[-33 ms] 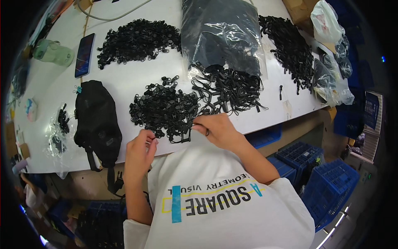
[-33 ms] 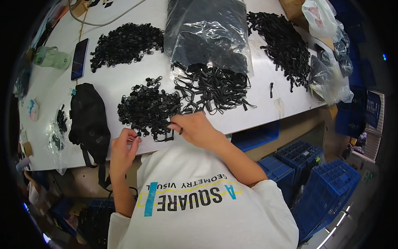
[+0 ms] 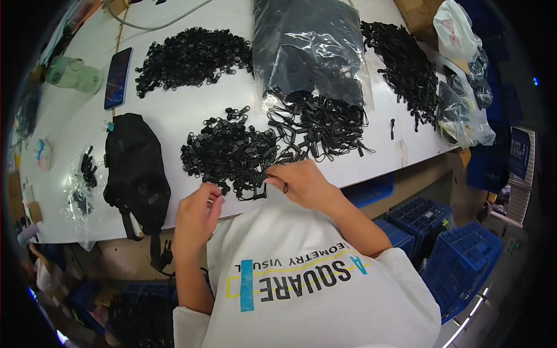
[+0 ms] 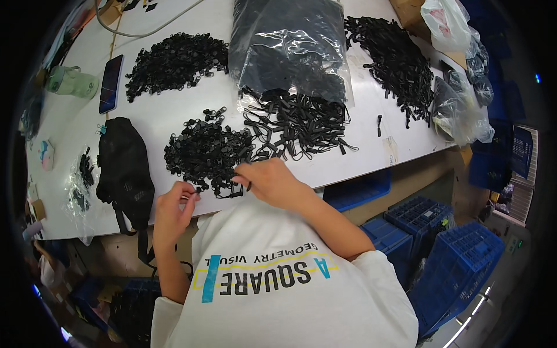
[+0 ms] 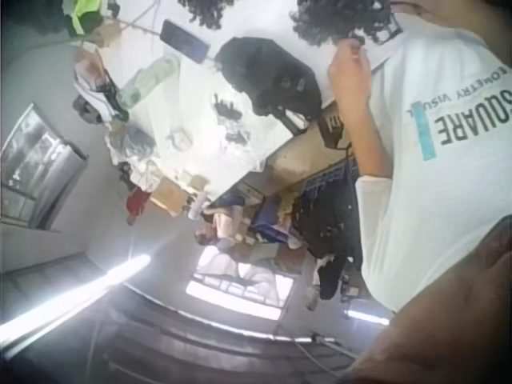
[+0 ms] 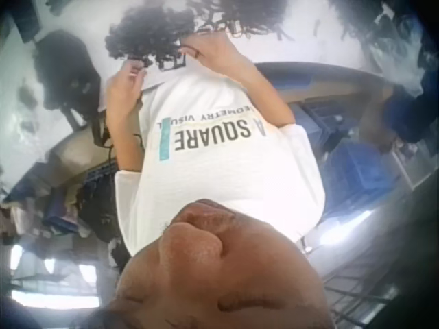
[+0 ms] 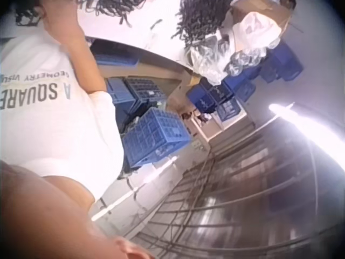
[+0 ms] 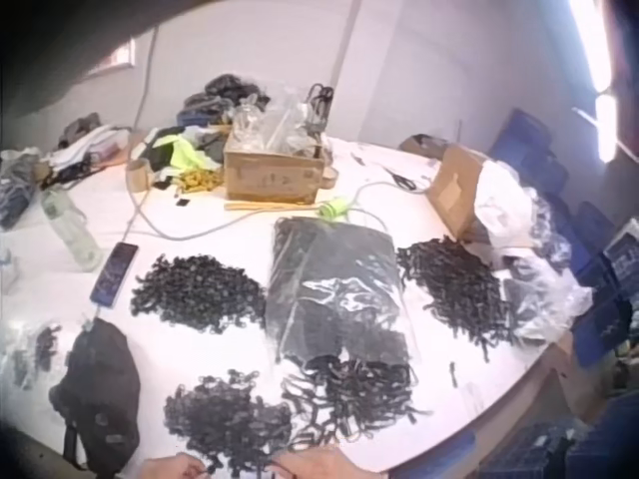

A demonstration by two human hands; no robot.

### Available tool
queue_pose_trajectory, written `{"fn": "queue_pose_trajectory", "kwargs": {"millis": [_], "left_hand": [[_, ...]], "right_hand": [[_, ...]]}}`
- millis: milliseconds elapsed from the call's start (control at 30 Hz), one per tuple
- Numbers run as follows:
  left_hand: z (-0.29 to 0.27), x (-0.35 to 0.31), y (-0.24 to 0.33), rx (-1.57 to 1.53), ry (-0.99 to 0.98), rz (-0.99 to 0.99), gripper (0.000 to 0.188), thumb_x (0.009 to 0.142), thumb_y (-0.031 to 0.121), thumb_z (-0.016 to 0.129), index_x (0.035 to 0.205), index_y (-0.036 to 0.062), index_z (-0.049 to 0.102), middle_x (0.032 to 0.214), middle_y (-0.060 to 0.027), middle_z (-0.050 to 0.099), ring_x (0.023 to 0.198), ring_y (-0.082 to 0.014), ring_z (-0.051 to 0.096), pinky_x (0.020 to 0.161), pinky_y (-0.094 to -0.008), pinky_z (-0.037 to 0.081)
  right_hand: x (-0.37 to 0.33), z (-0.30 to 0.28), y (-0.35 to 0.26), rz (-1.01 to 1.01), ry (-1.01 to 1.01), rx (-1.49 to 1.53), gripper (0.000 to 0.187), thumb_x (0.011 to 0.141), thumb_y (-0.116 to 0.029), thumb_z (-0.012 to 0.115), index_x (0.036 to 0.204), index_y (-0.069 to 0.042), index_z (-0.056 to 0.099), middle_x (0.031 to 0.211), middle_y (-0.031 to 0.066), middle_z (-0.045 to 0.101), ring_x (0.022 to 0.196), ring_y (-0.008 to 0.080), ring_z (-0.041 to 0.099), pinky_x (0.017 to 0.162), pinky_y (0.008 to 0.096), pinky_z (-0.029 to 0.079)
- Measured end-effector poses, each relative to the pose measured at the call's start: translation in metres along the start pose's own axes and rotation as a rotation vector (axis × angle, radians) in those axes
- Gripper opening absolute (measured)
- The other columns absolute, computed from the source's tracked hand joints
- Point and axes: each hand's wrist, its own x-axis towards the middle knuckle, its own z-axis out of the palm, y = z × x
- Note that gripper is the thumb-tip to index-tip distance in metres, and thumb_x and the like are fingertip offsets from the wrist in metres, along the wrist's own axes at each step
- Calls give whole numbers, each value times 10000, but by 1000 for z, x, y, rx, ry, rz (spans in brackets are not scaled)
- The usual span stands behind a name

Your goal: The person assembles small black plastic components onto black cables by hand at a workbench. They repeatedly pick up a cable and a component, attach them, and place the finished unit into a growing pile on the table.

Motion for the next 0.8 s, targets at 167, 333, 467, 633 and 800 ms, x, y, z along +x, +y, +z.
{"fn": "queue_pose_trajectory", "kwargs": {"millis": [167,333,467,633,800], "left_hand": [[0,3,24,54,-172,277,146,747,-40,651,875,-12,588,792,-136,631,712,-299,632,635,-355,519],[1,1,33,99,-236,408,162,708,-52,627,861,1,623,822,-123,638,804,-292,627,678,-355,522],[-2,6,41,89,-278,509,141,689,-24,613,827,4,630,817,-101,640,800,-272,627,695,-350,515],[-4,9,52,126,-275,597,139,687,4,605,823,8,629,801,-89,636,794,-256,624,703,-349,501],[0,10,52,205,-262,613,129,688,21,608,816,15,618,775,-81,615,773,-251,609,692,-349,490]], "right_hand": [[8,2,-13,-145,-178,16,157,780,-140,681,911,-65,640,544,50,522,473,219,550,431,360,406],[9,-4,-22,-152,-381,185,113,818,-146,620,900,-69,630,603,77,586,521,279,575,476,393,435],[6,-10,-24,-114,-494,347,153,872,-179,601,821,-39,636,602,118,580,534,299,569,499,389,435],[4,-19,-22,-12,-465,614,154,885,-170,617,852,-27,664,653,126,621,525,301,554,513,372,435],[3,-22,-26,-32,-411,605,141,890,-130,620,902,-2,676,653,128,628,519,286,570,495,327,437]]}}
